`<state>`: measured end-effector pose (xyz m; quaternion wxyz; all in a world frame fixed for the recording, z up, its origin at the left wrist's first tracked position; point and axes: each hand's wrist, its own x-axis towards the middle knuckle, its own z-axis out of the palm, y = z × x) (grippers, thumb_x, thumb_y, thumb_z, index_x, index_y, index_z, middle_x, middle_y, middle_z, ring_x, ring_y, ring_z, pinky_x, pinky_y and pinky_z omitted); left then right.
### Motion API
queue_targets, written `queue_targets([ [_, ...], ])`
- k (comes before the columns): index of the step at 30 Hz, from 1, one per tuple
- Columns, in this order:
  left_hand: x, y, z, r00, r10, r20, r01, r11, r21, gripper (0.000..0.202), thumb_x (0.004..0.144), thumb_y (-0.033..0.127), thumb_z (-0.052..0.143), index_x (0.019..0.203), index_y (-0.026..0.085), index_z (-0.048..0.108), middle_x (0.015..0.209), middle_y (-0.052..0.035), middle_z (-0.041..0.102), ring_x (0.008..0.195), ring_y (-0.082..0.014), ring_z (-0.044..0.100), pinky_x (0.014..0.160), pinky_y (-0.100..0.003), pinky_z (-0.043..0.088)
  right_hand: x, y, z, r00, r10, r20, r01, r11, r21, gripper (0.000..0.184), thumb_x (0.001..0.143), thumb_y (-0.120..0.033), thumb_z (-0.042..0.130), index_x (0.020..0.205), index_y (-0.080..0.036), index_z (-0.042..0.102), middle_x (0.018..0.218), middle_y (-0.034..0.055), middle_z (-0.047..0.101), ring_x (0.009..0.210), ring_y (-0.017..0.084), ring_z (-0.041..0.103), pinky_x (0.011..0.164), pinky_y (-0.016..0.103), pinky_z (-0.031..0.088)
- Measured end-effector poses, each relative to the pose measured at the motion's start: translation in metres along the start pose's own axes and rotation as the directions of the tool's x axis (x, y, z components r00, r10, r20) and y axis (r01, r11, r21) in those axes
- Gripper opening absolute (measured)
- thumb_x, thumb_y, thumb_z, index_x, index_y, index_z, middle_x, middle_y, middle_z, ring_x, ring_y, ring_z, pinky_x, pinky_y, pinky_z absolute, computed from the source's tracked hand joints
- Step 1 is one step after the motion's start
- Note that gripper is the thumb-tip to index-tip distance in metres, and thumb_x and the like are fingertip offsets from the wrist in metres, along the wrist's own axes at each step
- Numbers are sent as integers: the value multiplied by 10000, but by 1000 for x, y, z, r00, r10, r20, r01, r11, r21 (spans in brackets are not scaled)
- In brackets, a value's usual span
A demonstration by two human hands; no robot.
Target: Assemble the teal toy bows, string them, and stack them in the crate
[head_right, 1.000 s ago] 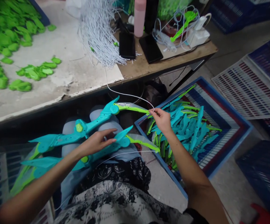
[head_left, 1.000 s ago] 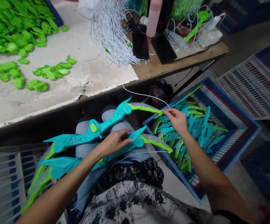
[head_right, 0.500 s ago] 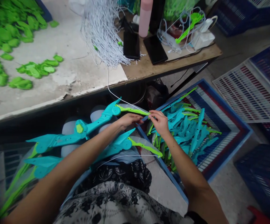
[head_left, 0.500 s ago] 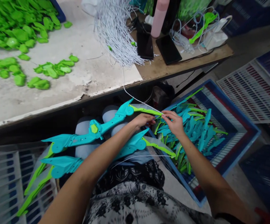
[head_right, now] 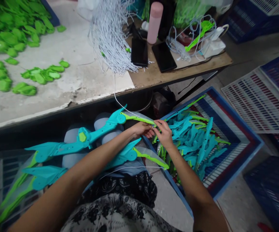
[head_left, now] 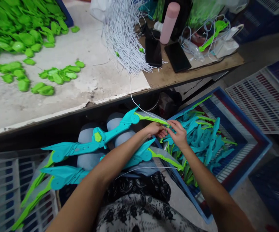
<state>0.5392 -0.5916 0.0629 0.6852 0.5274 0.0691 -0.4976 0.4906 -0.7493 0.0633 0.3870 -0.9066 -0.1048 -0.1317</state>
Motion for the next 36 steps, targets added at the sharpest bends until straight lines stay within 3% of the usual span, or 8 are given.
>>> queue_targets([
  [4, -71, 7, -30, 979, 121, -164, -93, 981, 168, 146, 819, 140, 481, 691, 129, 551, 699, -64, 679, 565, -136, 621, 572, -265, 506, 0, 2, 1, 998, 51, -36, -52, 997, -49, 406, 839, -358, 570, 1219, -217, 571, 1069, 86, 647, 858, 188, 612, 834, 367, 506],
  [7, -163, 9, -69, 929, 299, -216, -325, 941, -95, 100, 765, 224, 565, 731, 143, 612, 1091, -109, 665, 1002, -249, 620, 783, -360, 530, 1, 4, 2, 990, 133, -53, -134, 991, -17, 592, 812, -388, 598, 1348, -206, 427, 1052, 77, 652, 727, 152, 588, 770, 346, 520],
  [14, -335, -20, -115, 416, 406, -814, -870, 438, -227, 170, 687, 116, 506, 538, 193, 474, 485, 68, 523, 629, -102, 552, 773, -340, 561, 4, 3, 2, 979, 204, -15, -204, 979, -17, 674, 782, -415, 603, 1377, -201, 372, 1055, 73, 645, 734, 151, 594, 775, 342, 506],
  [20, -364, -58, -92, 219, 389, -895, -904, 427, -36, 140, 640, 275, 728, 608, 194, 618, 561, 39, 570, 650, -122, 590, 732, -301, 558, 9, 1, -2, 982, 184, 36, -174, 965, -194, 637, 774, -477, 566, 1312, -152, 463, 1017, 105, 661, 729, 203, 607, 716, 382, 505],
  [25, -335, -78, -61, 371, 367, -853, -823, 555, -120, 327, 589, 272, 816, 877, 178, 693, 638, -17, 684, 706, -186, 677, 767, -324, 530, 37, -84, 45, 946, -323, 41, 322, 910, -262, 356, 846, -333, 530, 1151, -158, 580, 1052, 133, 634, 1009, 269, 556, 904, 437, 429],
  [29, -305, -78, -37, 583, 356, -730, -746, 590, -309, 340, 595, 270, 817, 870, 150, 657, 632, -27, 691, 690, -191, 687, 738, -305, 515, 31, -195, 132, 622, -649, 438, 706, 706, 44, 322, 872, -276, 500, 1171, -181, 571, 1085, 126, 602, 1022, 251, 522, 893, 391, 418],
  [32, -293, -77, -30, 630, 374, -681, -726, 596, -344, 312, 597, 336, 808, 713, 126, 609, 619, -49, 683, 539, -150, 638, 576, -252, 488, 20, -247, 182, 424, -586, 690, 800, 600, 17, 446, 865, -245, 492, 1310, -211, 483, 1039, 135, 593, 945, 262, 529, 862, 412, 391],
  [36, -297, -81, -36, 583, 408, -703, -742, 620, -255, 308, 685, 400, 735, 737, 119, 619, 550, -19, 625, 422, -72, 503, 421, -179, 333, 38, -257, 199, 366, -474, 801, 795, 607, -4, 528, 887, -217, 445, 1408, -224, 359, 943, 115, 621, 866, 236, 563, 826, 384, 396],
])
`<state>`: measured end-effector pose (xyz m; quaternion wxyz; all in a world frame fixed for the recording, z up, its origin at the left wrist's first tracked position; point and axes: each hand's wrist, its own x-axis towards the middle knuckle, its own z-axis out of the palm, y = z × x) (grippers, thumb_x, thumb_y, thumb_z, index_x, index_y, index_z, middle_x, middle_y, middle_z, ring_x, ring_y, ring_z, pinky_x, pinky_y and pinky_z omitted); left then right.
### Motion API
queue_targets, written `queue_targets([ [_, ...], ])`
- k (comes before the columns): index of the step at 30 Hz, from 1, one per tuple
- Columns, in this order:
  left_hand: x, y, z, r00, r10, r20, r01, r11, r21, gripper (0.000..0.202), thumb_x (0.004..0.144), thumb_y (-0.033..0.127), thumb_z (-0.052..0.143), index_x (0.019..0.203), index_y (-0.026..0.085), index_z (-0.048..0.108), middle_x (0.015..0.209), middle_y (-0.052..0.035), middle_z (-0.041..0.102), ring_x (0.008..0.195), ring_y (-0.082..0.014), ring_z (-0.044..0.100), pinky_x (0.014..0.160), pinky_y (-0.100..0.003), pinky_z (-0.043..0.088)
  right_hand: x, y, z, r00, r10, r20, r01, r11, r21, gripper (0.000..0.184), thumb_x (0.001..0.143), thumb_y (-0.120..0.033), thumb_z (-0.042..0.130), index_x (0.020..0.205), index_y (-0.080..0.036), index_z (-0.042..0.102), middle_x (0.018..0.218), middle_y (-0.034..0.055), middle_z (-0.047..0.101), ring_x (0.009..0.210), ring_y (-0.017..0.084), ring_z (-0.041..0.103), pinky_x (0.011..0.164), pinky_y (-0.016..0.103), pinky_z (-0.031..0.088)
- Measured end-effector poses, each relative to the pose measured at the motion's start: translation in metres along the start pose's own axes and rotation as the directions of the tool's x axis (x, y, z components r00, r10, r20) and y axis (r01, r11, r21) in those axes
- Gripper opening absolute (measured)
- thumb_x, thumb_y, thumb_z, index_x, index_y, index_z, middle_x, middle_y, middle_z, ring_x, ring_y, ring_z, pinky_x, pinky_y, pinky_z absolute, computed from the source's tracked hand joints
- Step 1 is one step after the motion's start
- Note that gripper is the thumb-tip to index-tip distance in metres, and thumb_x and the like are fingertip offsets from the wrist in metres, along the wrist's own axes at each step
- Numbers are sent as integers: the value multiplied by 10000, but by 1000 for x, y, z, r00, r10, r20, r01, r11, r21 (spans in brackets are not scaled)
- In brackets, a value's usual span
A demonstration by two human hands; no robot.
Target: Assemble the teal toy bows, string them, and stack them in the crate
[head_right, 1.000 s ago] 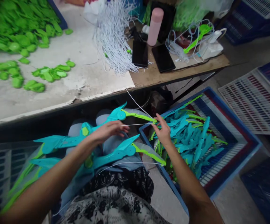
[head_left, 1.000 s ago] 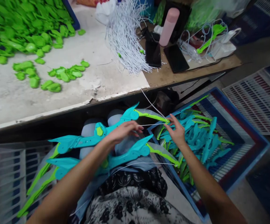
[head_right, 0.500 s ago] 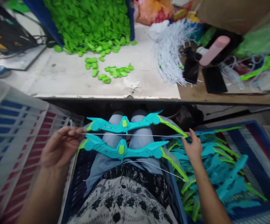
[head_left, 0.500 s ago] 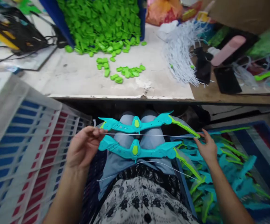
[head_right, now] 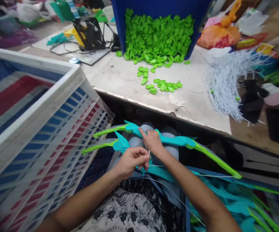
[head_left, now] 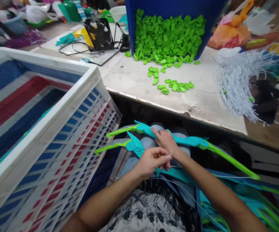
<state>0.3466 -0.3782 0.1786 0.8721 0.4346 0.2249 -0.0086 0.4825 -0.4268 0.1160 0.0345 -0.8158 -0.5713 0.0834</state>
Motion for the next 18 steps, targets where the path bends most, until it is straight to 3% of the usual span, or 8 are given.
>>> queue_targets([
  [3, -1, 14, -21, 962, 177, -209, -168, 984, 59, 260, 711, 373, 716, 734, 126, 637, 527, 21, 558, 460, -50, 465, 448, -165, 324, 0, 34, -10, 997, -75, 35, 68, 985, 157, 469, 903, -281, 434, 1370, -245, 428, 994, 94, 662, 886, 213, 600, 799, 329, 426],
  [7, 3, 44, -64, 762, 398, -511, -362, 916, 173, 228, 704, 351, 712, 750, 137, 650, 516, 41, 520, 431, -39, 411, 421, -164, 293, -2, 66, -16, 995, -46, 93, 2, 902, 431, 403, 876, -404, 478, 1249, -284, 572, 1002, 16, 708, 684, 144, 616, 638, 237, 446],
  [9, 8, 59, -86, 653, 485, -582, -413, 872, 263, 235, 694, 358, 710, 748, 136, 653, 510, 37, 527, 410, -49, 414, 402, -175, 302, -1, 71, -16, 993, -15, 120, -46, 870, 490, 414, 855, -438, 497, 1225, -280, 596, 952, -11, 722, 530, 102, 545, 524, 216, 407],
  [11, 14, 71, -103, 590, 547, -594, -413, 837, 360, 245, 690, 371, 701, 740, 136, 657, 505, 31, 536, 396, -61, 429, 391, -186, 318, 0, 73, -15, 992, 0, 127, -65, 857, 512, 422, 841, -451, 509, 1210, -273, 609, 928, -20, 726, 447, 74, 460, 454, 210, 361],
  [14, 22, 84, -118, 590, 584, -557, -340, 806, 485, 238, 703, 371, 678, 739, 137, 666, 498, 31, 537, 383, -62, 427, 380, -187, 302, 1, 73, -14, 993, -11, 117, -54, 841, 539, 423, 831, -446, 517, 1195, -258, 624, 962, -11, 721, 437, 68, 436, 431, 207, 353],
  [18, 28, 95, -126, 610, 606, -510, -268, 764, 588, 207, 724, 346, 646, 733, 141, 673, 508, 28, 544, 394, -59, 409, 393, -191, 280, 1, 74, -13, 993, -25, 113, -42, 831, 554, 410, 839, -441, 510, 1179, -249, 636, 1004, -3, 713, 505, 101, 522, 465, 215, 404],
])
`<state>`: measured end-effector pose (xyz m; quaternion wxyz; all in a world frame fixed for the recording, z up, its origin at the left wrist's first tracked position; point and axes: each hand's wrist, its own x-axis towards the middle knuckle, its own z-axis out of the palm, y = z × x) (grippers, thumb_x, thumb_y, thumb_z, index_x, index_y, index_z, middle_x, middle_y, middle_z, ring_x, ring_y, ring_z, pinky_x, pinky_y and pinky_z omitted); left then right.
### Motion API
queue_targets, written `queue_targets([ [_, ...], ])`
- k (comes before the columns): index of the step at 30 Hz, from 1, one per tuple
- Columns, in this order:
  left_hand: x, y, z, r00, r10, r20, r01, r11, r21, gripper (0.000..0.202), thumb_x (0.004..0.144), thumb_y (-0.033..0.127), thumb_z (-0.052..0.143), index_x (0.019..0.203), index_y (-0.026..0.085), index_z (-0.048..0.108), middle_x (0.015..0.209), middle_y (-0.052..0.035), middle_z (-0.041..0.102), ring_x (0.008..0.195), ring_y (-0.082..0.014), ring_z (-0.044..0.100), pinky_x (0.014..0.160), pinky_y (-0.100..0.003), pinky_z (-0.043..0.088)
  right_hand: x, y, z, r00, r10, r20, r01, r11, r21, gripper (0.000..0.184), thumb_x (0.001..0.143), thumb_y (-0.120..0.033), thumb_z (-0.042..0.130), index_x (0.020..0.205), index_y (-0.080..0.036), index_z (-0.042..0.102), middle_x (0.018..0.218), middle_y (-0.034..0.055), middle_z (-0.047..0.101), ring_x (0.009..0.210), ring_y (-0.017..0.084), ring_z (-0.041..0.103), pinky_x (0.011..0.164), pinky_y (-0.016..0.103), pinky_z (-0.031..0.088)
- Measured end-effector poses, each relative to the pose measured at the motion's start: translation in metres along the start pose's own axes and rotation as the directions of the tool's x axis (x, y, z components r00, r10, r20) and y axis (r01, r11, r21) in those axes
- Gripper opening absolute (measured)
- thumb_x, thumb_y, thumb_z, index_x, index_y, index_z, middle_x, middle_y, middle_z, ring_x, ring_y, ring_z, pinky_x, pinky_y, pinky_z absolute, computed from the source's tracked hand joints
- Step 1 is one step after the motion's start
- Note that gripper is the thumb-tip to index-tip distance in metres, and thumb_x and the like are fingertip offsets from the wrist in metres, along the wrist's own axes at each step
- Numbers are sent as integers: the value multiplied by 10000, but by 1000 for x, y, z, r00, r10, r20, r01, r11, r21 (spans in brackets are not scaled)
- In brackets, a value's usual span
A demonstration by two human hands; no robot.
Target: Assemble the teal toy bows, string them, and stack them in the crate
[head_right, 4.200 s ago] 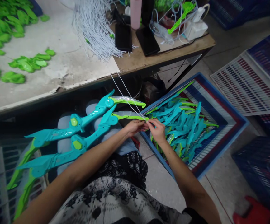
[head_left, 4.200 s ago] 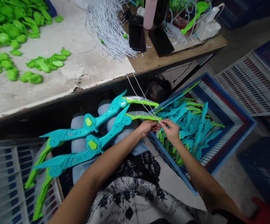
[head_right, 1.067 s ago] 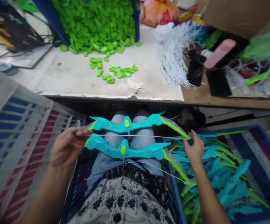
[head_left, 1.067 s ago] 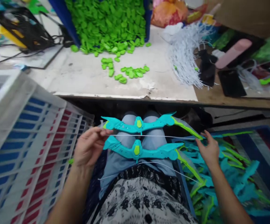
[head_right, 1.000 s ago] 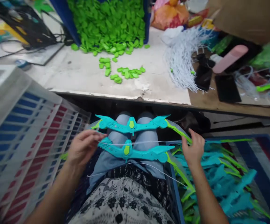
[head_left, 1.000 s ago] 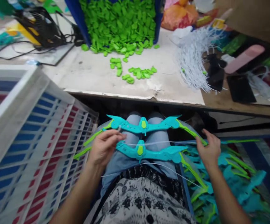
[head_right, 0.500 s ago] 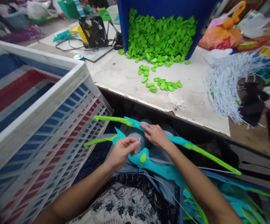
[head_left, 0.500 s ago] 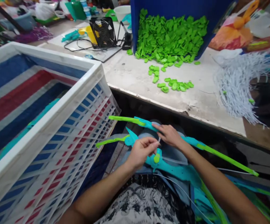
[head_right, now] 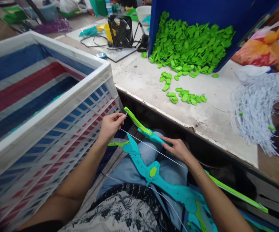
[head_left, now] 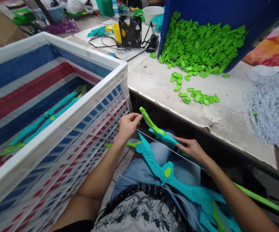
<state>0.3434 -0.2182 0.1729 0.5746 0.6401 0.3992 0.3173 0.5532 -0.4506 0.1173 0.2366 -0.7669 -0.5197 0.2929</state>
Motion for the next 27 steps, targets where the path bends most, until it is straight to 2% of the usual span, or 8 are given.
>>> queue_targets([
  [6, 10, 3, -5, 999, 39, 29, -41, 996, 75, 205, 727, 346, 634, 690, 147, 673, 499, 21, 542, 440, -76, 439, 436, -197, 303, -1, -1, 0, 1000, -8, -11, 7, 1000, -16, 400, 838, -434, 527, 1187, -265, 626, 1074, -8, 689, 576, 132, 600, 518, 234, 457],
  [10, 14, 1, -4, 998, 45, 34, -47, 998, 49, 223, 729, 363, 639, 707, 143, 666, 507, 21, 545, 438, -72, 446, 431, -195, 307, -1, -5, -1, 1000, -12, -18, 12, 1000, -14, 392, 838, -428, 532, 1181, -264, 629, 1082, -2, 684, 670, 161, 655, 572, 238, 496],
  [13, 17, 1, 0, 999, 32, 42, -30, 998, -58, 234, 720, 362, 660, 775, 138, 627, 510, 33, 547, 389, -55, 418, 389, -183, 281, -3, -5, 1, 1000, -18, -20, 18, 999, -28, 389, 852, -429, 519, 1187, -262, 623, 1115, 9, 671, 796, 193, 679, 659, 258, 523],
  [16, 20, 5, 4, 992, -10, 128, 41, 970, -238, 366, 676, 351, 712, 939, 134, 581, 518, 46, 559, 368, -53, 414, 370, -174, 309, -8, -2, 3, 998, -54, -19, 53, 996, -68, 387, 878, -420, 488, 1217, -268, 596, 1149, 19, 659, 939, 208, 663, 764, 284, 530],
  [19, 22, 10, 6, 975, -68, 211, 135, 937, -322, 406, 621, 364, 757, 890, 106, 595, 506, 30, 558, 381, -53, 424, 367, -176, 345, -6, -7, -1, 986, -158, -45, 147, 972, -183, 376, 882, -429, 485, 1200, -270, 606, 1105, 44, 675, 952, 213, 647, 813, 332, 525],
  [22, 19, 11, 7, 973, -76, 219, 148, 931, -333, 392, 603, 384, 772, 828, 107, 607, 498, 18, 562, 389, -54, 434, 360, -174, 340, 16, -34, -10, 934, -308, -184, 243, 920, -307, 360, 879, -421, 499, 1155, -235, 634, 1026, 89, 659, 948, 227, 607, 832, 381, 506],
  [24, 16, 11, 6, 972, -71, 225, 146, 931, -336, 398, 606, 395, 774, 833, 111, 614, 498, 17, 565, 386, -52, 433, 360, -175, 340, 45, -63, -15, 871, -406, -275, 318, 895, -313, 334, 899, -363, 476, 1166, -224, 621, 1005, 99, 631, 954, 219, 579, 840, 381, 490],
  [27, 11, 12, 4, 968, -69, 242, 150, 930, -334, 410, 615, 410, 772, 849, 111, 616, 504, 19, 569, 372, -46, 423, 361, -177, 339, 97, -106, -19, 780, -544, -310, 479, 837, -265, 310, 890, -302, 501, 1173, -230, 604, 990, 91, 606, 945, 208, 555, 837, 375, 474],
])
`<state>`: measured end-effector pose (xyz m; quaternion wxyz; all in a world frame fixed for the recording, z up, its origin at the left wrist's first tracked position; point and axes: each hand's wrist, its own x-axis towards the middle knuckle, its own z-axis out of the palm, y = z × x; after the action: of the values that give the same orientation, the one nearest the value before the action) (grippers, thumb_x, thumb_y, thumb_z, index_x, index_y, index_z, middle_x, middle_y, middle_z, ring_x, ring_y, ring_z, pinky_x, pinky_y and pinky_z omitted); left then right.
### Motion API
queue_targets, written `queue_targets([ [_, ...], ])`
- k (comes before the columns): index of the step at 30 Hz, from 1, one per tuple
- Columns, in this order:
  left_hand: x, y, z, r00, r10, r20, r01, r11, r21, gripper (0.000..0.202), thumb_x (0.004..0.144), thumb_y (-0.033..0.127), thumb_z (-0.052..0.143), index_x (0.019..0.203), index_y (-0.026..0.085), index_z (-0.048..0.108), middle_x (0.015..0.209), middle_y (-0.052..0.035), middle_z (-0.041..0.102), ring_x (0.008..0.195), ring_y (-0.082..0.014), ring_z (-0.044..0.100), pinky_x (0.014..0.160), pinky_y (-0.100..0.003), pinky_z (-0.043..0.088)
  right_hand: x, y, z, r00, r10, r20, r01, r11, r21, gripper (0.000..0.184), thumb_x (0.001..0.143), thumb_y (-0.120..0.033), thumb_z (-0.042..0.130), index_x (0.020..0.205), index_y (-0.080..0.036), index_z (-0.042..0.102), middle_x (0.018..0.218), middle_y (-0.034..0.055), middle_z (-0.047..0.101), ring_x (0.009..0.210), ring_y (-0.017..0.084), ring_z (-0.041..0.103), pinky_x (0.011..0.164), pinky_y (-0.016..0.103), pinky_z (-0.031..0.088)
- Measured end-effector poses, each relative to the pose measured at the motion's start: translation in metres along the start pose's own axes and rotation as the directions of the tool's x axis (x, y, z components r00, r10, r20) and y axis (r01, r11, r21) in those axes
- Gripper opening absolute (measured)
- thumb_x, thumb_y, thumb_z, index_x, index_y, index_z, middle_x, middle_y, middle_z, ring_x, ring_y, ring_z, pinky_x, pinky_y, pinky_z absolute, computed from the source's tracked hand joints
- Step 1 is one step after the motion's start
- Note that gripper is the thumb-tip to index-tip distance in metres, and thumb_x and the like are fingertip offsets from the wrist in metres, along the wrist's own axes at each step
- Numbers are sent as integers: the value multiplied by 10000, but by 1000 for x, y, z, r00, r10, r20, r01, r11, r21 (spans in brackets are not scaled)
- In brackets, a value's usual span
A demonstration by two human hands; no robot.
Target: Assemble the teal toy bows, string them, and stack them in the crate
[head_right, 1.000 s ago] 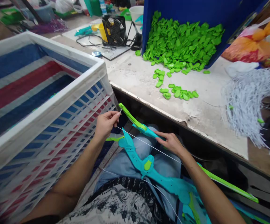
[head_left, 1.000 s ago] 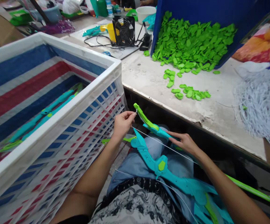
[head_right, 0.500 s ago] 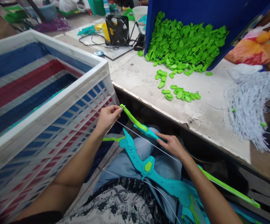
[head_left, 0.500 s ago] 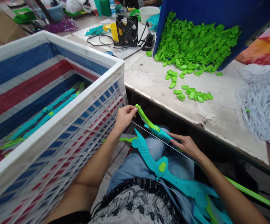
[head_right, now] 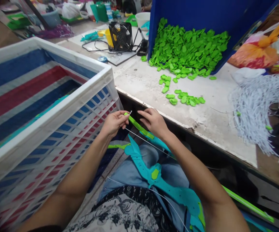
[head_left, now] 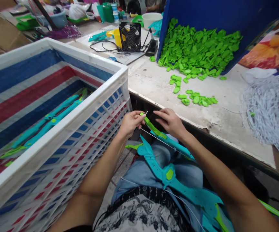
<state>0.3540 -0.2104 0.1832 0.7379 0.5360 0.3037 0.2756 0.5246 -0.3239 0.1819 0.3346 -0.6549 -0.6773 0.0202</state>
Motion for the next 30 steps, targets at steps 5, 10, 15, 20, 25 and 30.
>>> queue_targets([
  [5, -6, 2, -6, 1000, -6, 19, 6, 1000, 4, 428, 620, 435, 763, 850, 115, 598, 504, 28, 562, 364, -43, 410, 362, -172, 333, 57, -8, 15, 982, -181, 55, 169, 971, 170, 124, 849, -267, 566, 855, -194, 666, 838, 48, 601, 800, 164, 553, 727, 303, 458],
  [10, -11, -3, -10, 998, -54, 15, 51, 990, 135, 360, 677, 423, 710, 874, 153, 577, 536, 30, 567, 425, -88, 485, 443, -213, 420, 58, -20, 13, 951, -257, 171, 233, 961, 152, 131, 846, -201, 551, 743, -164, 624, 740, 34, 583, 730, 148, 528, 683, 278, 427],
  [15, -28, -15, -4, 935, 330, -130, -220, 826, 519, 133, 766, 305, 618, 799, 178, 601, 841, -32, 635, 798, -153, 600, 711, -255, 460, 90, 15, -21, 994, -14, 107, 8, 998, 58, 101, 753, -179, 659, 666, -138, 630, 676, -5, 578, 687, 101, 506, 683, 235, 399],
  [20, -40, -12, 5, 915, 403, -17, -352, 817, 456, 125, 809, 239, 545, 794, 190, 660, 859, -39, 625, 856, -164, 571, 823, -284, 429, 104, 29, -54, 879, 350, -323, -356, 934, 42, 219, 852, -187, 503, 831, 0, 616, 787, 67, 580, 729, 81, 487, 728, 243, 383],
  [25, -11, 4, 0, 1000, 9, -24, -8, 999, 35, 308, 732, 434, 627, 788, 140, 699, 809, -66, 650, 827, -185, 586, 788, -306, 446, 38, -56, 19, 956, 71, -285, 12, 960, 279, 118, 871, -208, 523, 783, -153, 579, 865, 49, 589, 937, 152, 528, 855, 299, 430],
  [30, -2, 26, -21, 969, 229, -91, -172, 894, 413, 113, 618, 254, 708, 605, 154, 659, 879, -60, 650, 899, -186, 576, 837, -293, 430, 2, -76, 75, 923, 240, -301, -78, 882, 465, 134, 870, -259, 515, 756, -203, 558, 850, 45, 584, 911, 184, 533, 843, 360, 441],
])
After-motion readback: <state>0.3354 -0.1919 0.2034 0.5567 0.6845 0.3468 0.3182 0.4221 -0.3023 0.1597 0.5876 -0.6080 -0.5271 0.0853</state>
